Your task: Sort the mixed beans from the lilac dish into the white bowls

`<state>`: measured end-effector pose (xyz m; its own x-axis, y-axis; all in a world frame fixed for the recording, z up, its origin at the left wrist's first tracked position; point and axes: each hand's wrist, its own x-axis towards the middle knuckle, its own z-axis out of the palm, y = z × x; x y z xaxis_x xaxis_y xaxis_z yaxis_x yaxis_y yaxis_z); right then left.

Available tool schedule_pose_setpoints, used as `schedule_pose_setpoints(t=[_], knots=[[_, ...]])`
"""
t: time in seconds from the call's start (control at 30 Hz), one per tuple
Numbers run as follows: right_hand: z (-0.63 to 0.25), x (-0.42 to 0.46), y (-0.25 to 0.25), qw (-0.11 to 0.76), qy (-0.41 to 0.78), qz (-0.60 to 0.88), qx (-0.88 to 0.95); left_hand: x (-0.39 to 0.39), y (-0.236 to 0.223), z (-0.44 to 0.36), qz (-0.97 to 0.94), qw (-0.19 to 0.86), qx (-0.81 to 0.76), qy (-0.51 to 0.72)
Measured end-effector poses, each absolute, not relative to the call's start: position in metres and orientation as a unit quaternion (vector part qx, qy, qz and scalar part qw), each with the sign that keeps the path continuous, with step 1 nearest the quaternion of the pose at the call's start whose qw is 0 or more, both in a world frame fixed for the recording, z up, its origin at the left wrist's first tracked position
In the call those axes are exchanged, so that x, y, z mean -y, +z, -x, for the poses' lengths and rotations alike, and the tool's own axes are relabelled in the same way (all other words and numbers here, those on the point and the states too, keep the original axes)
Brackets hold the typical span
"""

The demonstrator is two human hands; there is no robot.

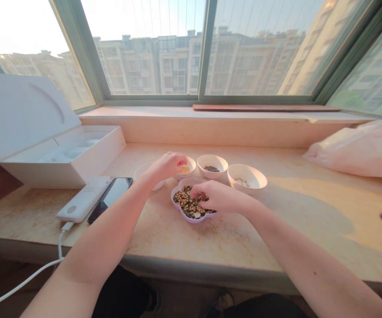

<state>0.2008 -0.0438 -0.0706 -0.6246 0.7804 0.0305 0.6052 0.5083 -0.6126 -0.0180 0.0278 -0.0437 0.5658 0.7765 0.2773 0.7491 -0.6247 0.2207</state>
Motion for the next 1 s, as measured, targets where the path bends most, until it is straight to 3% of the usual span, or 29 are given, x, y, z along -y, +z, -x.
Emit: schedule_pose_setpoints(t=[0.57, 0.8, 1.0], knots=[[-0.194, 0.041, -0.072, 0.163, 0.280, 0.414, 0.850, -0.018, -0.042, 0.007, -0.877, -0.006, -0.462, 0.131], [-0.199, 0.035, -0.067, 0.270, 0.452, 0.417, 0.741, -0.022, -0.045, 0.008, -0.882, -0.010, -0.454, 0.125], [-0.200, 0.037, -0.061, 0.296, 0.551, 0.434, 0.648, -0.023, -0.046, 0.008, -0.886, 0.001, -0.440, 0.146]])
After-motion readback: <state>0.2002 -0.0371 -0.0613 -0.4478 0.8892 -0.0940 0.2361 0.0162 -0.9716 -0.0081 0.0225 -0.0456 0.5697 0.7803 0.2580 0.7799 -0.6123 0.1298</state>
